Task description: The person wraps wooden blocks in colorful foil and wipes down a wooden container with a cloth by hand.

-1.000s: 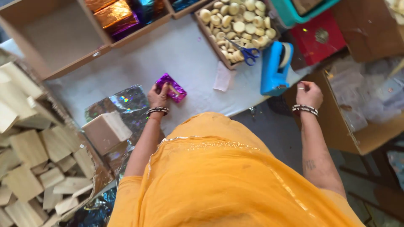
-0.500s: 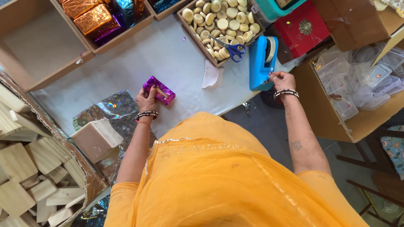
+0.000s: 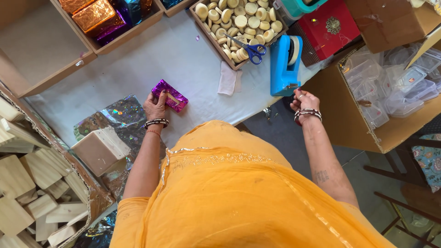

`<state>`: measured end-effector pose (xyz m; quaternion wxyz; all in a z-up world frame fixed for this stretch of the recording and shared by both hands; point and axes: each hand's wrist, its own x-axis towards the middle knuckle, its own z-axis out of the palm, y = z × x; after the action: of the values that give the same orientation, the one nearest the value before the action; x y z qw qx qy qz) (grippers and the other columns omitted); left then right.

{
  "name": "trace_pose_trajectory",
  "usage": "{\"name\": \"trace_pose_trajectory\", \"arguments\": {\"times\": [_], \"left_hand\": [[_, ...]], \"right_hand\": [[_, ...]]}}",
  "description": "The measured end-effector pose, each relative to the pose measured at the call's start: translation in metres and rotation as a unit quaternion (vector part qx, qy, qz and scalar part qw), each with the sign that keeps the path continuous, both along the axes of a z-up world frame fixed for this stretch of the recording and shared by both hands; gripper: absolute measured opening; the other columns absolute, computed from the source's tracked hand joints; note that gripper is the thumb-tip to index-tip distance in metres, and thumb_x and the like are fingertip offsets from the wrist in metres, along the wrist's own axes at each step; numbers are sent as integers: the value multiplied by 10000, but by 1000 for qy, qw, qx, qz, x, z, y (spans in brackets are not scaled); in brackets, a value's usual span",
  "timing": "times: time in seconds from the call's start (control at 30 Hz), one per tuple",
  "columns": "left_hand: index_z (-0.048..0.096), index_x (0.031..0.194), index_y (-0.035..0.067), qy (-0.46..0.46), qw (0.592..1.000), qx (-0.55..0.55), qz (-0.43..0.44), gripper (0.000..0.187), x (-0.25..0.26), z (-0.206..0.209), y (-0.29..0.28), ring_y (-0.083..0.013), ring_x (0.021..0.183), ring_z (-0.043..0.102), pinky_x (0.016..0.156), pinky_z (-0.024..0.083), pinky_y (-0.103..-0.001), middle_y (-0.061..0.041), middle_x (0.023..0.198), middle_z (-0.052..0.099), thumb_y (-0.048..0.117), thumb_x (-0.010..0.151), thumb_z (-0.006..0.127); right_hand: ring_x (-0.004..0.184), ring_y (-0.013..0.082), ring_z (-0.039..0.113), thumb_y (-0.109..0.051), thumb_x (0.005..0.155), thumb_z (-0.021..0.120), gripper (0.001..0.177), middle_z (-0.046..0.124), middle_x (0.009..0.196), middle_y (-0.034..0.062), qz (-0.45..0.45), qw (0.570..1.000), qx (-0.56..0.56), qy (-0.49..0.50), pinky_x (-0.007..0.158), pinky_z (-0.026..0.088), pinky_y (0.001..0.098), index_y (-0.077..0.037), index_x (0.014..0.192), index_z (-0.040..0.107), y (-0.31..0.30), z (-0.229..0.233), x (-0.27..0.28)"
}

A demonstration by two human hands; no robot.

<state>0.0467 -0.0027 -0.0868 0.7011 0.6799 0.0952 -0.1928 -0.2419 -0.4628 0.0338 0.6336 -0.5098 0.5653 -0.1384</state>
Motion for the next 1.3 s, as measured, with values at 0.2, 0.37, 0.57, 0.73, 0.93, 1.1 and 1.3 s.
{"name": "trace_pose_trajectory", "arguments": {"times": [0.2,0.37,0.57,0.73,0.93,1.1,1.3], "left_hand": [[697,1155,59,7,1000,-8,2,357,0,-5,0,-73,785,697,622,616,-267,1,969,756,307,918,795],[711,1151,59,2,1000,1,5,350,0,-1,0,-67,779,683,627,610,-259,5,964,747,305,921,805],[714,1149,51,-14,1000,1,-6,351,0,-5,2,-55,801,680,668,606,-252,11,976,746,307,927,803],[704,1177,39,-67,997,1,-25,364,11,-61,8,-67,872,688,773,585,-257,3,1021,767,304,946,799],[708,1147,22,-113,992,52,-2,416,-2,-22,2,-116,860,696,793,565,-300,-43,984,766,370,926,768],[726,1117,63,-87,989,122,-18,478,-4,-8,0,-130,840,735,780,571,-303,-60,936,790,460,859,786],[740,1106,121,-64,985,157,-8,474,-7,18,-1,-159,870,761,784,580,-322,-54,955,801,505,830,780]], "right_hand": [[607,63,586,-244,985,715,162,617,778,-34,-44,998,45,-8,624,612,288,-84,1002,699,7,-13,-7],[614,83,602,-204,960,749,149,637,787,-10,-62,997,54,-10,641,626,312,-75,989,681,-2,-40,-9],[611,97,604,-182,964,772,179,656,790,19,-52,998,3,-19,641,635,320,-48,932,657,-12,-67,-13],[607,94,599,-183,972,763,179,662,790,28,-42,998,-39,-1,623,619,312,-37,920,673,-16,-71,-12],[624,120,625,-92,948,722,28,674,790,33,-61,996,-33,54,624,631,337,-74,953,700,-20,-94,-8],[617,156,557,-141,984,736,143,601,759,34,-57,996,13,72,607,561,362,-62,920,636,-4,-114,-24],[678,157,593,-93,1022,700,154,575,832,23,200,974,68,-80,650,592,355,-3,1123,627,60,-102,67]]}}
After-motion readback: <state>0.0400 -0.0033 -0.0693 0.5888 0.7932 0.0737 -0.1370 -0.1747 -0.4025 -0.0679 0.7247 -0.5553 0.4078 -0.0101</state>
